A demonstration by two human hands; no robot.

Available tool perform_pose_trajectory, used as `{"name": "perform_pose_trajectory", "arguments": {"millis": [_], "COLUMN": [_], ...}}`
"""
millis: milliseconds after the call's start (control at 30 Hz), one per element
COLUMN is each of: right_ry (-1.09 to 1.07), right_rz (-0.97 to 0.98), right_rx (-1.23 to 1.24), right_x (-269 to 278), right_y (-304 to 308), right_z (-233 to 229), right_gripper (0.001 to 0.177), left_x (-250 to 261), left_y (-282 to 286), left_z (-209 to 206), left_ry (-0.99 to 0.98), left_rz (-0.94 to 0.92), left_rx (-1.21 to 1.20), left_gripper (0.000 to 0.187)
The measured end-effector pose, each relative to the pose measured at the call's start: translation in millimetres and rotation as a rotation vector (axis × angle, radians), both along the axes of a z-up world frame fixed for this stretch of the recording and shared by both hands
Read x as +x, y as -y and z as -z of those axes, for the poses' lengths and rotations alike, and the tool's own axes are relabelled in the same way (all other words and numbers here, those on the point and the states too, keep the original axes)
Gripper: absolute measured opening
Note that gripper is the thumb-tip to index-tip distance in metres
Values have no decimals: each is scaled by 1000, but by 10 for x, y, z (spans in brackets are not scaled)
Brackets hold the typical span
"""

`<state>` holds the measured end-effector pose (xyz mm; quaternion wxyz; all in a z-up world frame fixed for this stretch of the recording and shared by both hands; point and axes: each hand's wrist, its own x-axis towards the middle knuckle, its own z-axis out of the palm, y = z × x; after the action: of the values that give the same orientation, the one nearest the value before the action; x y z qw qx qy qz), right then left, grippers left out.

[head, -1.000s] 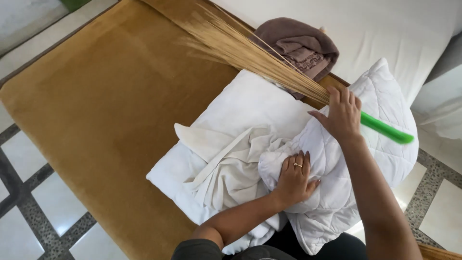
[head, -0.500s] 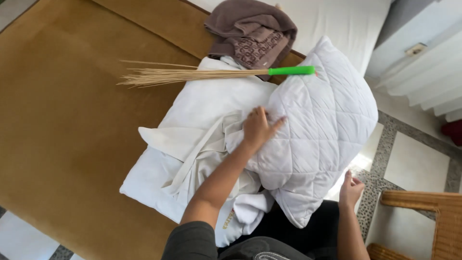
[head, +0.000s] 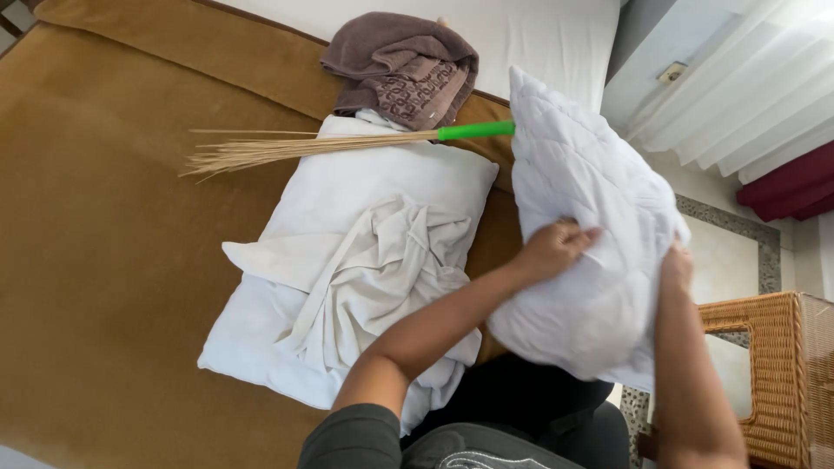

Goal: Arranging a blanket on a bed and beating pillows with a broom to remove dust.

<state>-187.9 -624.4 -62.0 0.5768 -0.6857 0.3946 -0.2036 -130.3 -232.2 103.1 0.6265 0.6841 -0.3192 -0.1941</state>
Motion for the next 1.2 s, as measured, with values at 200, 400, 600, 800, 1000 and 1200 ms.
{"name": "perform_pose_trajectory", "arguments": {"millis": [200,400,600,800,1000,1200], "right_ry": [-335,-745,-566,-548,-529,-566], "right_rz": [-199,-331,-452,-576,-617,-617], "right_rx": [29,-3,-121,-375,-403,-190], "right_x": [-1201,-1299,-987,-279,382,134], "right_y": [-125,-132,-141,-677,-941,-1206], "right_z": [-1369,-134,251,-313,-26,-248], "right_gripper": [59,96,101,93,105,90], "left_x": [-1245,-703,379,345,304,508], "left_y": [-402,-1306,-2275,-2663,-2744,-2796], "left_z": [-469,-856,312,628,696,51], "left_ry": [-164,201,622,397,221,247], "left_rz": [876,511,-754,-868,-672,-650], "left_rx": [-189,-108,418,954,951,733], "left_gripper": [36,42,62,101,88,68]}}
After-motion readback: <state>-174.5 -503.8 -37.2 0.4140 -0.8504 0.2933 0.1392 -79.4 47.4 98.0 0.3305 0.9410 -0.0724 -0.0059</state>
